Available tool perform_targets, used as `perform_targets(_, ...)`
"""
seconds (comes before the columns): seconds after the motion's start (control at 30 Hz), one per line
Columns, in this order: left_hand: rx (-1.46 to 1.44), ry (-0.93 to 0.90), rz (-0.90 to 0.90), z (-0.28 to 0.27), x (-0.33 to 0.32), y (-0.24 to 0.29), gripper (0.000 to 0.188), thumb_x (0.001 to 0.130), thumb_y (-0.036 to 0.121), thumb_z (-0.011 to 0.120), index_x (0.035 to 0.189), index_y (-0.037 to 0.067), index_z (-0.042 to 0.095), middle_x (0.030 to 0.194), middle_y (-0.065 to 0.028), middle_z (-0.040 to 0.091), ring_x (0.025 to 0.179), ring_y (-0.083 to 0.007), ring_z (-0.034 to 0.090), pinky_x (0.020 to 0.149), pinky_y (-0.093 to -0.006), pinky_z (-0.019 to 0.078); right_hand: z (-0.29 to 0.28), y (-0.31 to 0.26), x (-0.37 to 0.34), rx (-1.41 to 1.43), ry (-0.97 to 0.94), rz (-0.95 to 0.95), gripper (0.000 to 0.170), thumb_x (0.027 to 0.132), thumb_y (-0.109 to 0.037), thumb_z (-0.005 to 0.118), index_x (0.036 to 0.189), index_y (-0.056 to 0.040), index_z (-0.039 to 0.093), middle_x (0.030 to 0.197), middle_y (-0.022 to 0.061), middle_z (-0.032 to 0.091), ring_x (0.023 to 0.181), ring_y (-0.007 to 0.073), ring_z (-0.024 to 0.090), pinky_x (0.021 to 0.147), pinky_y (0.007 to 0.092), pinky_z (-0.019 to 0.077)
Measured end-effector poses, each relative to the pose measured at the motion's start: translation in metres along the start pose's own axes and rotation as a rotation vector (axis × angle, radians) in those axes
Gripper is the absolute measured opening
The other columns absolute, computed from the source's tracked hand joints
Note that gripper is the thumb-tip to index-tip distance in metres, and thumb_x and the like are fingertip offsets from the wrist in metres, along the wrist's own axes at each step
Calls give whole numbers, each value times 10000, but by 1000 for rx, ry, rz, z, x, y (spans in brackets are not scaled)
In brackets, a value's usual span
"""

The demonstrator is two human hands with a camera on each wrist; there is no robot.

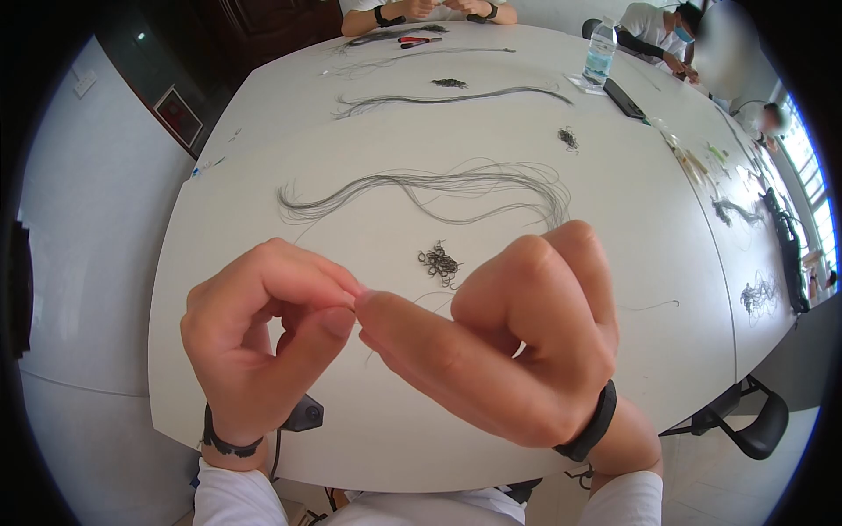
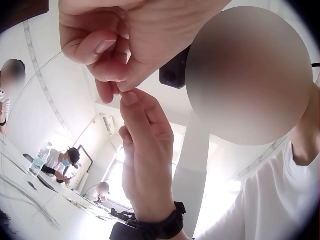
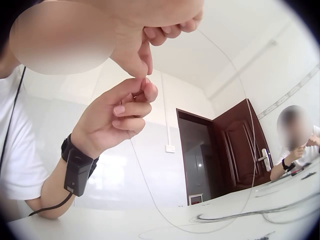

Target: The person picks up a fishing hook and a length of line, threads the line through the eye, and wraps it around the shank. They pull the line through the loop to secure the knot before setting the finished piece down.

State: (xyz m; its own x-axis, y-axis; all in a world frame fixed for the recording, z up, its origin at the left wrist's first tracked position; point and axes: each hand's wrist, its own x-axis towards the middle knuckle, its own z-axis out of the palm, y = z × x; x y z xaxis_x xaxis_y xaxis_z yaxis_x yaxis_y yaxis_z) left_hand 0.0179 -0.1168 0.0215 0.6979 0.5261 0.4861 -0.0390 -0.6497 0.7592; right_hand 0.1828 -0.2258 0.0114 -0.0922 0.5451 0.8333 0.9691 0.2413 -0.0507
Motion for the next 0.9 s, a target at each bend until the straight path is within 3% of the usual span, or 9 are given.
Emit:
perform_targets(0.13, -27, -25, 35, 2, 1, 1, 40, 819, -24, 651, 816, 14, 640, 814, -104, 678, 600, -87, 591, 518, -183, 444, -3, 2, -3, -13, -37, -28, 369, 503, -154, 862, 840, -194, 716, 688, -44, 315, 639, 144, 324, 537, 271, 233)
perform_targets(0.47, 27, -12, 96, 1, 1, -4, 132, 839, 166, 650, 807, 38, 658, 757, -41, 595, 554, -61, 472, 447, -198, 304, -4, 0, -3, 2, -30, -10, 334, 522, -155, 863, 812, -198, 703, 698, -46, 315, 645, 144, 332, 530, 270, 240)
perform_targets(0.9, -23, 16, 23, 3, 1, 4, 102, 720, 25, 746, 765, 45, 656, 695, -6, 562, 551, -54, 450, 438, -189, 266, -4, 1, -3, -1, -43, -36, 350, 508, -188, 872, 816, -222, 710, 702, -50, 323, 635, 137, 336, 521, 267, 242)
